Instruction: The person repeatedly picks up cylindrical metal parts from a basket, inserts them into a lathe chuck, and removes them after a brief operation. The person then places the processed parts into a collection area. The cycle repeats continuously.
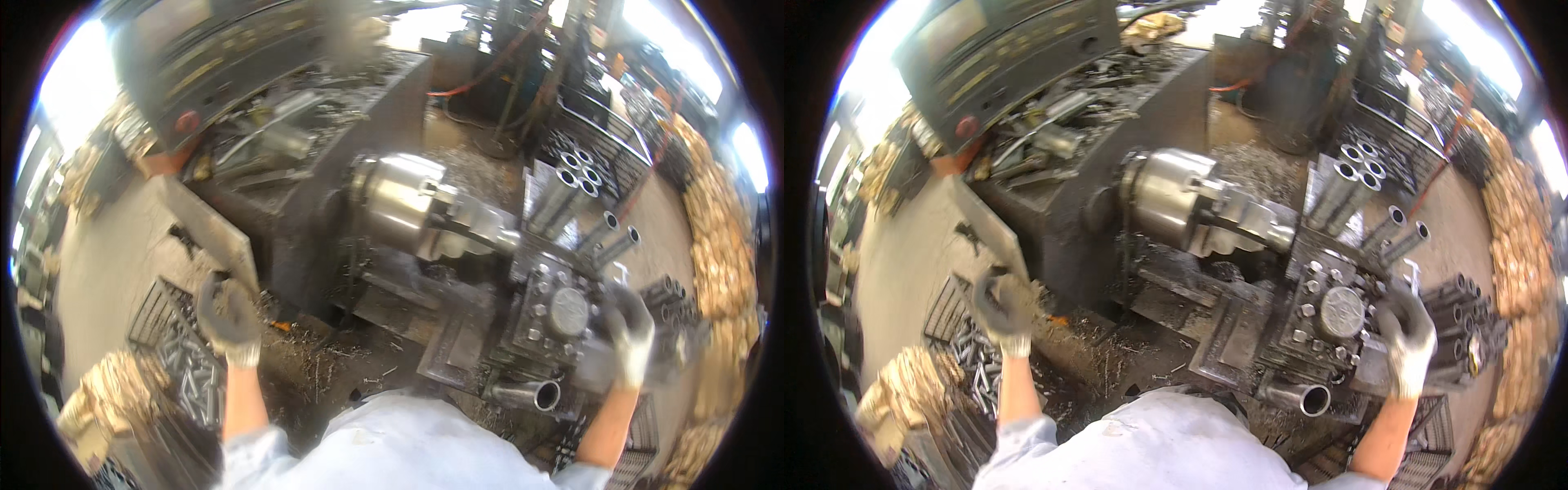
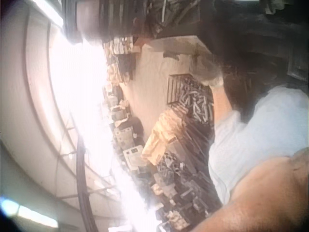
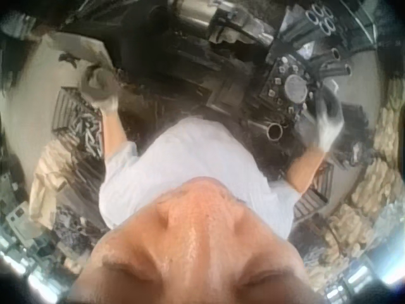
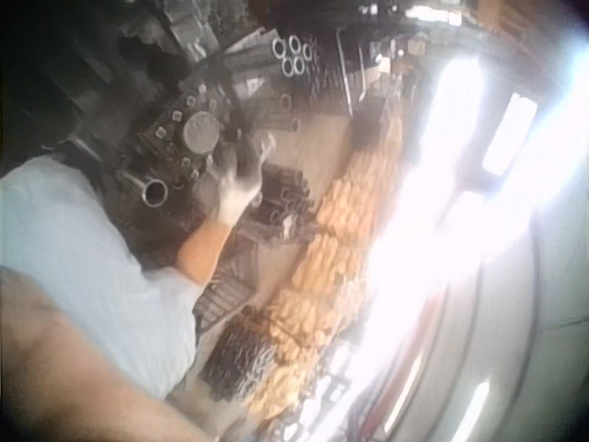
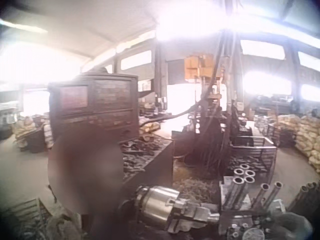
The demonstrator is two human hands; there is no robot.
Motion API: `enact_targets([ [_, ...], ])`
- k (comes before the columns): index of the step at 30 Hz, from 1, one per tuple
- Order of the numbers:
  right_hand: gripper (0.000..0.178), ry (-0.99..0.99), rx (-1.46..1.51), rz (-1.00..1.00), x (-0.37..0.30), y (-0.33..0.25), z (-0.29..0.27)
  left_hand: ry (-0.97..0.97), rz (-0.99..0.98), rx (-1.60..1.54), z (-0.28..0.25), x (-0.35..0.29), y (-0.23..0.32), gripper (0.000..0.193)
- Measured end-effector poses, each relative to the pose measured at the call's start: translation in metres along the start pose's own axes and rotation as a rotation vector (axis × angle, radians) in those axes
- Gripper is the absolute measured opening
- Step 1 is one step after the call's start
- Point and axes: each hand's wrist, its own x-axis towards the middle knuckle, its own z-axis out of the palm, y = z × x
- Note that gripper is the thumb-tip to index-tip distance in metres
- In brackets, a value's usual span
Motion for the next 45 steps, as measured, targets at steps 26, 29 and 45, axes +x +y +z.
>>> enact_targets([
  [26,0.081,-0.310,0.196,0.176,-0.169,0.091,-0.016,-0.871,-0.373,-0.246,-0.073,-0.158,0.139,0.028],
  [29,0.071,-0.419,0.022,0.021,-0.161,0.110,0.016,-1.290,-1.281,0.108,-0.164,-0.299,0.133,0.039],
  [45,0.060,-1.390,0.200,-0.391,-0.372,-0.052,0.243,-0.384,-2.333,0.404,-0.561,-0.564,0.267,0.051],
])
